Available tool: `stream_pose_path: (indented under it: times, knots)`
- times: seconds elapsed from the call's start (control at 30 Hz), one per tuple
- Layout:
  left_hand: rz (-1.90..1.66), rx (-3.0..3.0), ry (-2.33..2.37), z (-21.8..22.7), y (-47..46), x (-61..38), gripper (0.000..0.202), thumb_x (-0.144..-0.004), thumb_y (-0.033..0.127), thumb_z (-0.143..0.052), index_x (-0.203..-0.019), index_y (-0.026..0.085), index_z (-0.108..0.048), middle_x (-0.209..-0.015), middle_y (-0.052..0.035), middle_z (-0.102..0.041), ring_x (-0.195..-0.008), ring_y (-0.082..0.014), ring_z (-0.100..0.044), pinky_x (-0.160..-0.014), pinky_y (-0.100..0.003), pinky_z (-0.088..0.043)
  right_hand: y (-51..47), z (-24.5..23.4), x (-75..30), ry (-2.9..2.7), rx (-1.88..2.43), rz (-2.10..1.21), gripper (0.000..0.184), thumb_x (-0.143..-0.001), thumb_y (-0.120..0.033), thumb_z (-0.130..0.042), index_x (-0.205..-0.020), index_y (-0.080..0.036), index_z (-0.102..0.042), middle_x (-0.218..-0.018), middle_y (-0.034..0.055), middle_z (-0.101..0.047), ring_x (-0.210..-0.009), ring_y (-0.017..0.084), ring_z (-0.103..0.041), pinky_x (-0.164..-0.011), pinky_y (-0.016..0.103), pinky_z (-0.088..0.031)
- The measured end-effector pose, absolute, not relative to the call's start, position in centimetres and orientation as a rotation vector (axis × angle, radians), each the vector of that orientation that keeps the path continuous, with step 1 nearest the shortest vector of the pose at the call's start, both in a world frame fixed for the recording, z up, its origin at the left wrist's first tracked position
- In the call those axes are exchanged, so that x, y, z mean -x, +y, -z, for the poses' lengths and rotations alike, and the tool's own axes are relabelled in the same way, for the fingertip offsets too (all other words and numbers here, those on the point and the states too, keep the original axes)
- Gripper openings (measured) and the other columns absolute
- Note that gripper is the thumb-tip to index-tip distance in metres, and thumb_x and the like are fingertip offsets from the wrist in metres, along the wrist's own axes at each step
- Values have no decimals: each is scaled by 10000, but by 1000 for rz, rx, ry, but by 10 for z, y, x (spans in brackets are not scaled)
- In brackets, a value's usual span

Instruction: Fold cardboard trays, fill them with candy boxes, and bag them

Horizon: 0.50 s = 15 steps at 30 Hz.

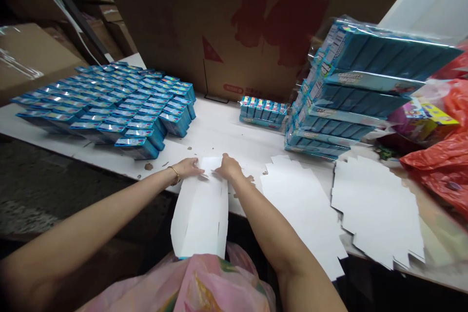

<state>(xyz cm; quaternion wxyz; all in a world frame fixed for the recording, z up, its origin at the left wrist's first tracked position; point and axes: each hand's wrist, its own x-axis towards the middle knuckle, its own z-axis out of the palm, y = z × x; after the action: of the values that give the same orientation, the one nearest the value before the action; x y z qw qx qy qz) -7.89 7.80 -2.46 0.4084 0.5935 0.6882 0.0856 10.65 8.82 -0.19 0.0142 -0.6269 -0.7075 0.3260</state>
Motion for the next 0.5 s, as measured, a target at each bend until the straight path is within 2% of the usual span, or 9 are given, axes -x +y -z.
stream_pose_path:
  times: [0.13, 0.27, 0.37, 0.43, 0.5]
  knots:
    - [-242, -1445, 1665, 27, 77, 85, 444, -544, 400, -653, -879, 112, -610, -728, -42, -650, -658, -161, -594, -556, -218, -424, 93, 6, -107, -2155, 1965, -1084, 611, -595, -349, -687, -1133, -147, -479, -1080, 122, -579, -981, 240, -536, -711, 268, -412]
    - [-283, -1462, 1650, 25, 75, 89, 474, -589, 442, -606, -942, 126, -590, -738, -27, -647, -631, -136, -584, -555, -214, -423, 94, 12, -115, -2112, 1923, -1218, 472, -624, -346, -664, -1039, -156, -549, -946, 66, -634, -789, 171, -594, -587, 214, -416]
    - [-284, -1530, 1704, 24, 75, 87, 391, -569, 433, -620, -821, 136, -602, -672, -10, -616, -609, -135, -560, -526, -212, -398, 91, 9, -114, -2095, 1878, -1290, 319, -679, -317, -616, -966, -181, -593, -838, 17, -651, -658, 125, -589, -524, 189, -392]
    - [-260, -1585, 1754, 22, 76, 83, 331, -533, 418, -647, -710, 142, -597, -624, -6, -590, -607, -147, -548, -515, -219, -379, 88, 5, -110, -2102, 1861, -1266, 239, -669, -274, -618, -890, -183, -627, -805, 12, -650, -664, 127, -580, -534, 190, -379]
    - [-231, -1640, 1789, 19, 77, 79, 320, -509, 414, -660, -683, 153, -596, -623, -6, -586, -628, -161, -549, -526, -225, -374, 85, 0, -106, -2121, 1838, -1224, 186, -650, -250, -626, -821, -181, -652, -793, 22, -648, -707, 143, -573, -565, 200, -372]
